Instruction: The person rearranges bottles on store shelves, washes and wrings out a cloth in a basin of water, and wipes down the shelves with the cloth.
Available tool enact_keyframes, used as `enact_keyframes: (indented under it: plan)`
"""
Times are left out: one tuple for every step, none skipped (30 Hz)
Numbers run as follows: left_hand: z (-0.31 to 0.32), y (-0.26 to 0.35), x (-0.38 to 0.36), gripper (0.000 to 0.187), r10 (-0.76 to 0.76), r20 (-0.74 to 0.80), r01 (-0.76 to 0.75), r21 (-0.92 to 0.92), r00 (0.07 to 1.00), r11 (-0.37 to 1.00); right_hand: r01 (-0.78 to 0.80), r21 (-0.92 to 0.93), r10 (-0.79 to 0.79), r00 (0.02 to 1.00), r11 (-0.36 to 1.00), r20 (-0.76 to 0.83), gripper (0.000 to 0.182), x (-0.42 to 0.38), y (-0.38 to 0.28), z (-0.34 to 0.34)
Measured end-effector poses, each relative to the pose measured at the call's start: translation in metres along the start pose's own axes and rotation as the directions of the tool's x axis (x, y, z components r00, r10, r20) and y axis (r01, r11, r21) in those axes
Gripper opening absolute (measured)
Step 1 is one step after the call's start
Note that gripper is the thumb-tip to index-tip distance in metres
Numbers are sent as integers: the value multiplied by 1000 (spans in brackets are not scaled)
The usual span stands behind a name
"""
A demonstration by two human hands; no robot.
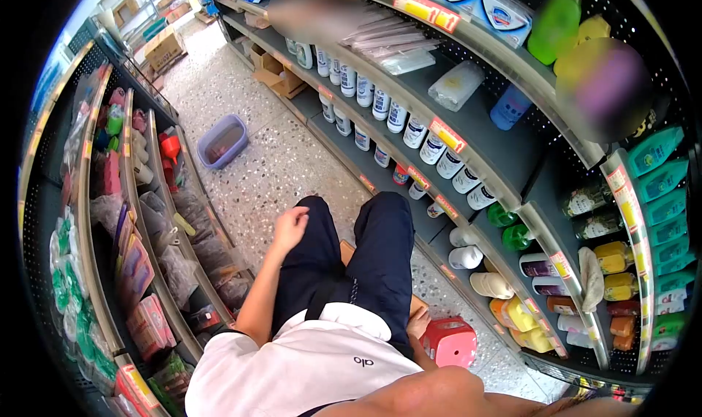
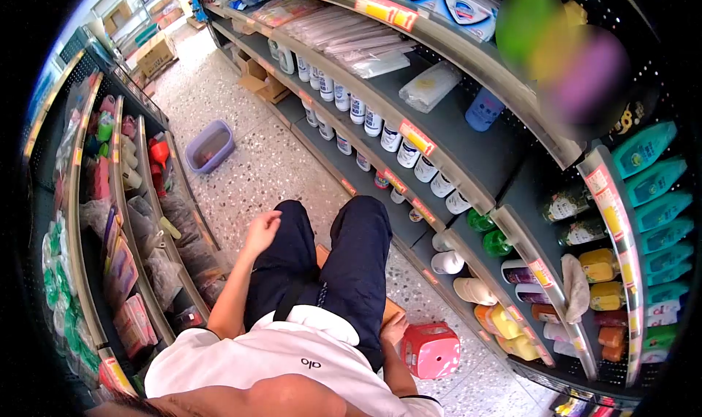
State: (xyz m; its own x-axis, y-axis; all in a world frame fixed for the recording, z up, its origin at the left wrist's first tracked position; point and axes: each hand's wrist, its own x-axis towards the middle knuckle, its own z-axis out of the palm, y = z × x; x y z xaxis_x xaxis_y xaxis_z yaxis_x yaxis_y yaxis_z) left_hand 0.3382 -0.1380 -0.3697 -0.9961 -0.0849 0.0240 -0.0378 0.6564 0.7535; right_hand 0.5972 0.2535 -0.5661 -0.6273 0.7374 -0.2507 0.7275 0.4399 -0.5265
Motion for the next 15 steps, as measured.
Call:
enact_keyframes:
  plan:
    - [-8, -13, -1, 23, -45, -34, 45, -3, 998, 999, 28, -34, -27, 1000, 999, 15, 62, 4, -7, -5]
    - [-14, -23, -3, 22, -87, -68, 87, -4, 994, 996, 101, -48, -102, 995, 994, -5, 57, 9, -11, -8]
    - [-14, -31, 0, 22, -124, -80, 123, -23, 989, 992, 174, -61, -176, 984, 983, -24, 54, 16, -17, -12]
    - [-14, -38, 2, 22, -164, -88, 161, -41, 983, 986, 243, -77, -246, 968, 967, -41, 50, 22, -25, -14]
    - [-11, -48, 5, 21, -204, -92, 200, -57, 975, 978, 348, -108, -359, 928, 931, -100, 44, 32, -35, -11]
    - [2, -58, 11, 21, -181, -83, 171, -114, 980, 979, 364, -118, -361, 931, 924, 47, 43, 45, -45, -10]
    - [13, -56, 16, 23, -138, -63, 131, -110, 988, 985, 383, -130, -355, 914, 915, 194, 42, 62, -58, -9]
    - [29, -50, 19, 24, -98, -43, 93, -107, 994, 990, 404, -140, -340, 877, 904, 339, 41, 75, -76, -9]
    - [57, -61, 22, 28, -166, 76, 175, -138, 983, 975, 349, -284, -184, 859, 893, 478, 37, 81, -102, -11]
    - [91, -78, 23, 32, -227, 196, 259, -158, 954, 953, 434, -349, -137, 766, 830, 628, 37, 104, -76, 14]
    - [122, -95, 21, 41, -289, 318, 351, -159, 903, 923, 538, -373, -82, 643, 756, 762, 36, 131, -43, 42]
    - [155, -115, 9, 50, -344, 500, 482, -176, 795, 858, 638, -349, -27, 502, 686, 865, 36, 156, -12, 70]
    - [186, -137, -5, 58, -377, 677, 639, -181, 632, 748, 576, -246, -5, 398, 779, 917, 37, 145, -37, 45]
    - [208, -155, -21, 67, -356, 825, 795, -172, 439, 581, 538, -223, 32, 341, 813, 940, 37, 139, -49, 30]
    - [224, -169, -34, 76, -297, 919, 914, -135, 260, 382, 505, -257, 71, 358, 824, 931, 37, 142, -62, 23]
